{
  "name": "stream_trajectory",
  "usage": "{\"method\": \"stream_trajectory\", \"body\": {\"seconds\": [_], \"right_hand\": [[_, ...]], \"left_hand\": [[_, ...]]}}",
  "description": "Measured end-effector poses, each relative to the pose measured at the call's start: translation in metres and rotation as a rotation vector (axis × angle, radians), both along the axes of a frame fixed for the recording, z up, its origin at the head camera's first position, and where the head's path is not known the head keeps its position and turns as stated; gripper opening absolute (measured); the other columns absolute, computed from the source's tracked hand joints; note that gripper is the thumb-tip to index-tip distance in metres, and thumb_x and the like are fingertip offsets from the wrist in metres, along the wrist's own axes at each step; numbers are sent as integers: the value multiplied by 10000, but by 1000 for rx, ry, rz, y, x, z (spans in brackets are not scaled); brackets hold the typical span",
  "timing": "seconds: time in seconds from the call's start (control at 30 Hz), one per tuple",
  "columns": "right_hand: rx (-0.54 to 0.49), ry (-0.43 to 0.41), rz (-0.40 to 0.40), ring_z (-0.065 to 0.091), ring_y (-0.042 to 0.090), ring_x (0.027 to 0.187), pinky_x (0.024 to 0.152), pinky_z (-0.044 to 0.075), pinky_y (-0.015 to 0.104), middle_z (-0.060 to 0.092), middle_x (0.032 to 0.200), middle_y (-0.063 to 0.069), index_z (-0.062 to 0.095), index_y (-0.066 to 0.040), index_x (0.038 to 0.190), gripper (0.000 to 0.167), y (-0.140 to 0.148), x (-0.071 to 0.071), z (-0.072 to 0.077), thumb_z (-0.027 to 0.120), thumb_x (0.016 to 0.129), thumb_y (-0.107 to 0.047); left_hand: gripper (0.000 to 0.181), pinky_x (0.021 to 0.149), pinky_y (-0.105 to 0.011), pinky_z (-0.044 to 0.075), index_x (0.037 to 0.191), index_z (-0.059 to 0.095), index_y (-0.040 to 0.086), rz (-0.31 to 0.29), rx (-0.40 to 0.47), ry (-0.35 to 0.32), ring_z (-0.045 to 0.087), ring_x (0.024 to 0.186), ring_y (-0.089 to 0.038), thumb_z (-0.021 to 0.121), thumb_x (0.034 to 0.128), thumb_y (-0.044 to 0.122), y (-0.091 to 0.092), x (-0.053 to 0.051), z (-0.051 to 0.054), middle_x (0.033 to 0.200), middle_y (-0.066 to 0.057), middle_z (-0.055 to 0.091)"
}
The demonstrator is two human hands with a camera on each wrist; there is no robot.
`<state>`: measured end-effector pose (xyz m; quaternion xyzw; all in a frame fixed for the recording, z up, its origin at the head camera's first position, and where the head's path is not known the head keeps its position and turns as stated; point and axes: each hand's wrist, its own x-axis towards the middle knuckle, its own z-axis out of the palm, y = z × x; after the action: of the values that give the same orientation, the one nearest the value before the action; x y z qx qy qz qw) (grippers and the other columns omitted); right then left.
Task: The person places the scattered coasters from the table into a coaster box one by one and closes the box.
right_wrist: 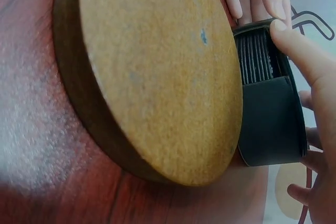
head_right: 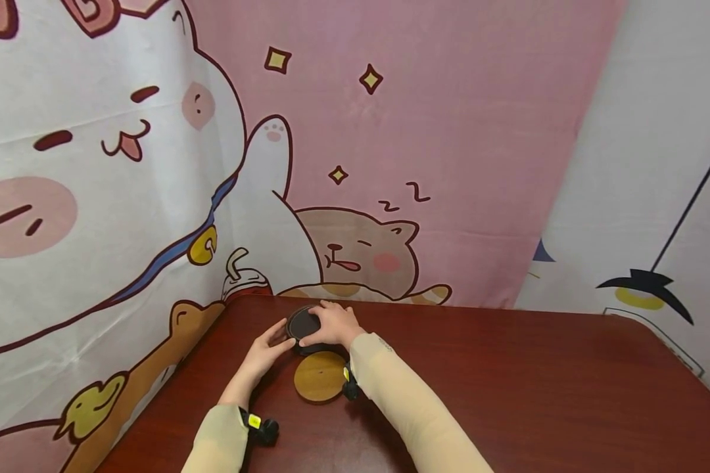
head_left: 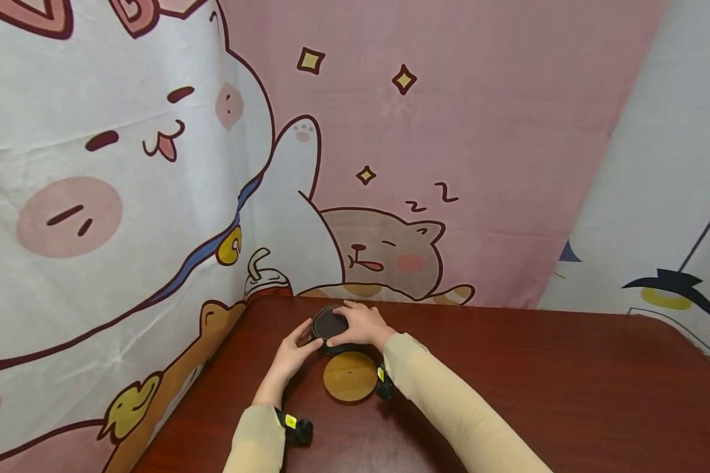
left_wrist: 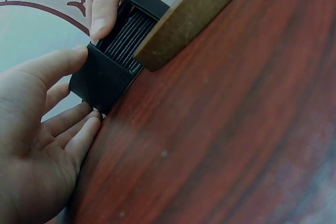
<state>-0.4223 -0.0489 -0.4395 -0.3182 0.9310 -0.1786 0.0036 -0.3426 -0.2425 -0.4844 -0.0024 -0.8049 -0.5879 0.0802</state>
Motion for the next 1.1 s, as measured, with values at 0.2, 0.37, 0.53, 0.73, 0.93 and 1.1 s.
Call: {"method": "stream_trajectory", "body": {"seconds": [0.2,0.37,0.53,0.73,0.93,1.1], "right_hand": [[36,-4,-8,305,305,1404,1059,246,635,304,1554,104,509,-238,1432,843,5,3,-2,663,748,-707],[-48,-14,-11,339,321,1383,1054,238,654,336,1536,118,514,-209,1424,793,17,8,-5,647,794,-670],[-170,-40,10,351,343,1373,1039,245,669,329,1534,149,428,-206,1478,794,29,21,-7,639,835,-621],[-306,-80,34,343,323,1377,1036,275,646,319,1537,131,297,-159,1533,934,46,45,-12,713,804,-568],[-401,-175,83,318,309,1390,1069,316,539,295,1542,138,225,-91,1546,1072,56,71,-21,814,740,-482],[-440,-235,93,321,302,1384,1070,324,517,306,1532,136,239,-87,1542,1068,63,86,-30,843,728,-425]], "left_hand": [[686,1004,-508,410,1490,391,76,-15,0,-7,460,1289,-384,707,902,235,4,-1,-1,1432,-224,455],[692,1016,-537,386,1493,386,76,-17,-20,-14,454,1289,-397,704,905,255,7,-2,-3,1429,-230,456],[700,1029,-539,369,1489,396,85,11,-37,-18,468,1281,-386,716,894,264,3,-2,-2,1417,-220,476],[699,1029,-549,363,1492,381,65,8,-50,-3,448,1292,-400,710,901,240,-4,1,4,1431,-237,450],[694,1041,-556,344,1490,358,15,-17,-38,-25,411,1311,-426,698,908,181,1,11,21,1442,-270,414],[715,1046,-535,350,1501,362,63,-13,-52,-14,420,1317,-394,707,904,250,0,1,0,1452,-238,420]]}}
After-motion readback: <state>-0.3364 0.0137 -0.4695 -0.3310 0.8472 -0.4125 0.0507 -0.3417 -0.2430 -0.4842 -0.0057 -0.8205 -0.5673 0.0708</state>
